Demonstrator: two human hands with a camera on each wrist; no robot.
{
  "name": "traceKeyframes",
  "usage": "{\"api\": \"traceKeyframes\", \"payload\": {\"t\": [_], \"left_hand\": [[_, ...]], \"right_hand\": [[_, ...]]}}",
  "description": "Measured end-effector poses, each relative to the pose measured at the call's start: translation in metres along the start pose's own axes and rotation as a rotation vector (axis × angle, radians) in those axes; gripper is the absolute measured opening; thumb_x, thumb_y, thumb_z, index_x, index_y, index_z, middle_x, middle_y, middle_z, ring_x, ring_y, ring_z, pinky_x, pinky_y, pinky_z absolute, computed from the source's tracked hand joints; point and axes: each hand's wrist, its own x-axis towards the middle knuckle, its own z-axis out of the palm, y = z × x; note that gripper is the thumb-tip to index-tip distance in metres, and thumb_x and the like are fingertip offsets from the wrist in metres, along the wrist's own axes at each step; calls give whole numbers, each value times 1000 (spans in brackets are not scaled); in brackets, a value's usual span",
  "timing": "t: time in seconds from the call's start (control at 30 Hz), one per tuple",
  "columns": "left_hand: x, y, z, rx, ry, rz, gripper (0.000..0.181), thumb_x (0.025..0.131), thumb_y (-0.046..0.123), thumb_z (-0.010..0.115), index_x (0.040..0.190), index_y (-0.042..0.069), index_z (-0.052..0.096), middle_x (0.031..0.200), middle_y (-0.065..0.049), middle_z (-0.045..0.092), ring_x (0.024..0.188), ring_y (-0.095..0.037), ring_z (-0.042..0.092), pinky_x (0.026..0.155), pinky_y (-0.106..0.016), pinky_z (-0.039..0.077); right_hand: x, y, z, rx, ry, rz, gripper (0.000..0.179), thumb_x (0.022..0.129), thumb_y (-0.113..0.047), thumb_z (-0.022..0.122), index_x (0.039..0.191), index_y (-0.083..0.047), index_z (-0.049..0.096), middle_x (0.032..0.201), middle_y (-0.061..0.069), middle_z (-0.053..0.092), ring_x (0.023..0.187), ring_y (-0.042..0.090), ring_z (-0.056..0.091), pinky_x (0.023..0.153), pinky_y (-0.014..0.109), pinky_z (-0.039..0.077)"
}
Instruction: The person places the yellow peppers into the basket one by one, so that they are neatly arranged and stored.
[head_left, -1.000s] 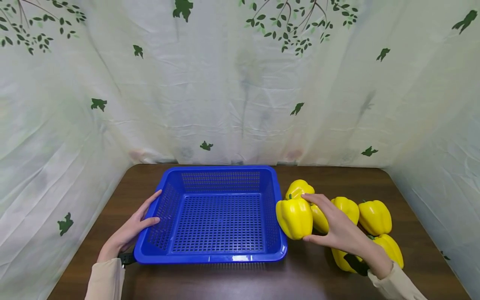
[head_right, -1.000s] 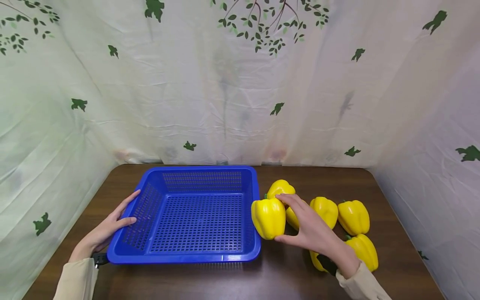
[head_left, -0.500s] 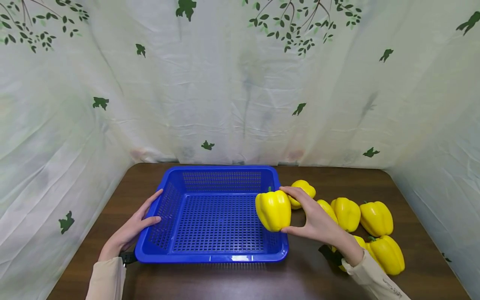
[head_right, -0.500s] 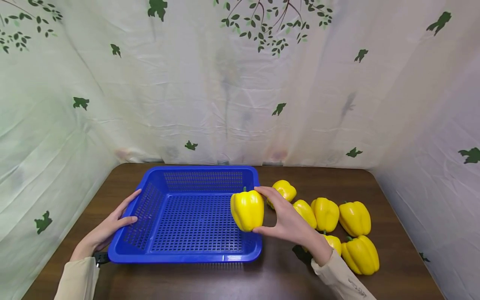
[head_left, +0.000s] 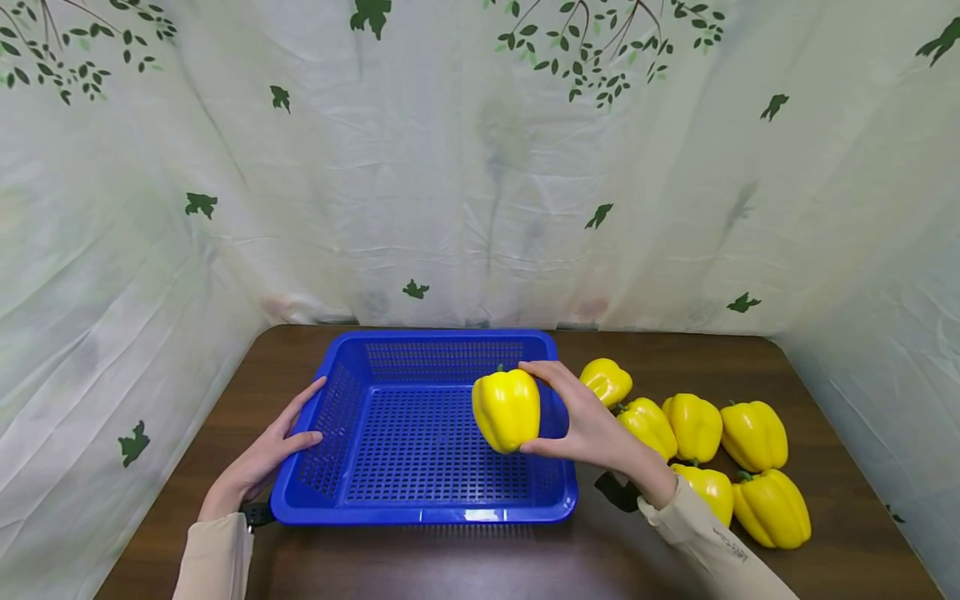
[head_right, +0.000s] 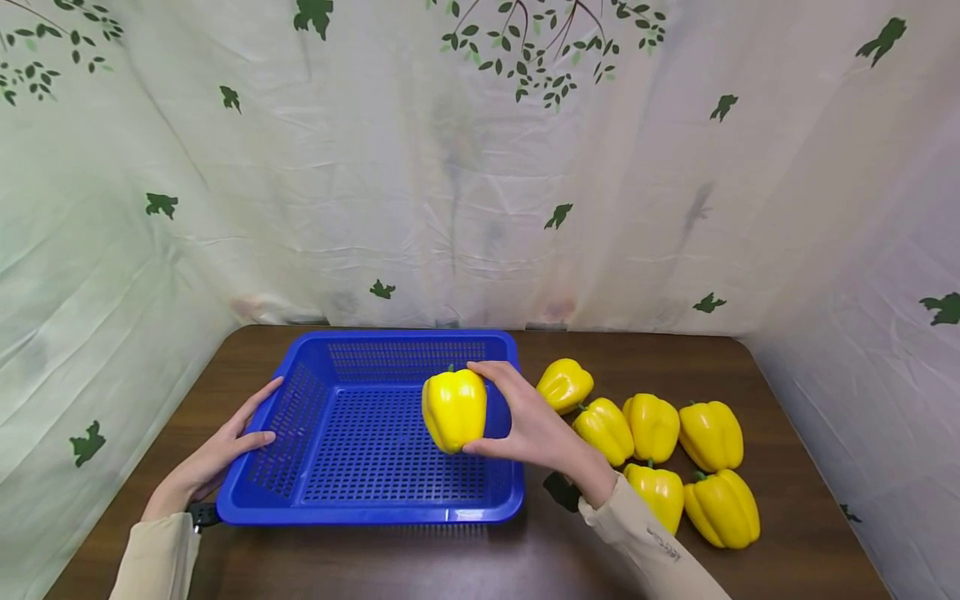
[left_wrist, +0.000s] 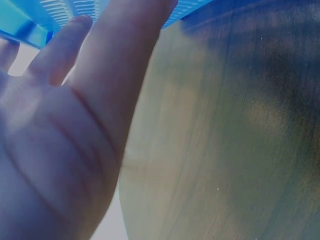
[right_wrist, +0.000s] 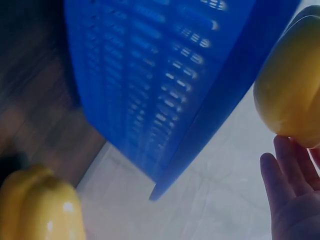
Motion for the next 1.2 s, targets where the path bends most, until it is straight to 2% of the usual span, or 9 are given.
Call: {"api": "traceKeyframes", "payload": {"t": [0.2,0.4,0.63,0.87,1.2], "left_hand": [[1,0,0,0,1,-2,74,98,9,49,154,30,6,151,-28,5,122,-49,36,83,-53,48],[1,0,0,-6,-4,1,74,98,8,48,154,30,6,151,-28,5,120,-46,39,82,-52,49],[1,-1,-1,-26,-5,-4,74,98,7,48,154,30,6,149,-30,7,116,-43,45,79,-54,50],[2,-2,-1,-26,1,-10,74,97,9,49,154,31,7,149,-31,7,116,-45,44,79,-56,49],[1,0,2,-56,-17,9,73,97,7,48,154,30,7,149,-31,5,115,-42,46,80,-55,49]], "right_hand": [[16,-2,7,-9,8,-25,90,74,-59,72,141,-8,41,135,6,47,121,21,46,97,46,41],[27,-3,11,13,-6,4,88,72,-48,80,141,-11,41,134,5,46,118,18,46,96,43,42],[36,-4,6,7,2,24,90,68,-34,87,139,-4,42,133,7,46,118,20,47,97,42,42],[51,-14,0,13,9,1,88,67,-31,87,138,-5,43,131,5,47,117,19,46,97,39,42],[75,-27,9,40,-18,12,87,70,-32,86,140,-6,41,134,6,46,118,18,46,97,38,41]]}}
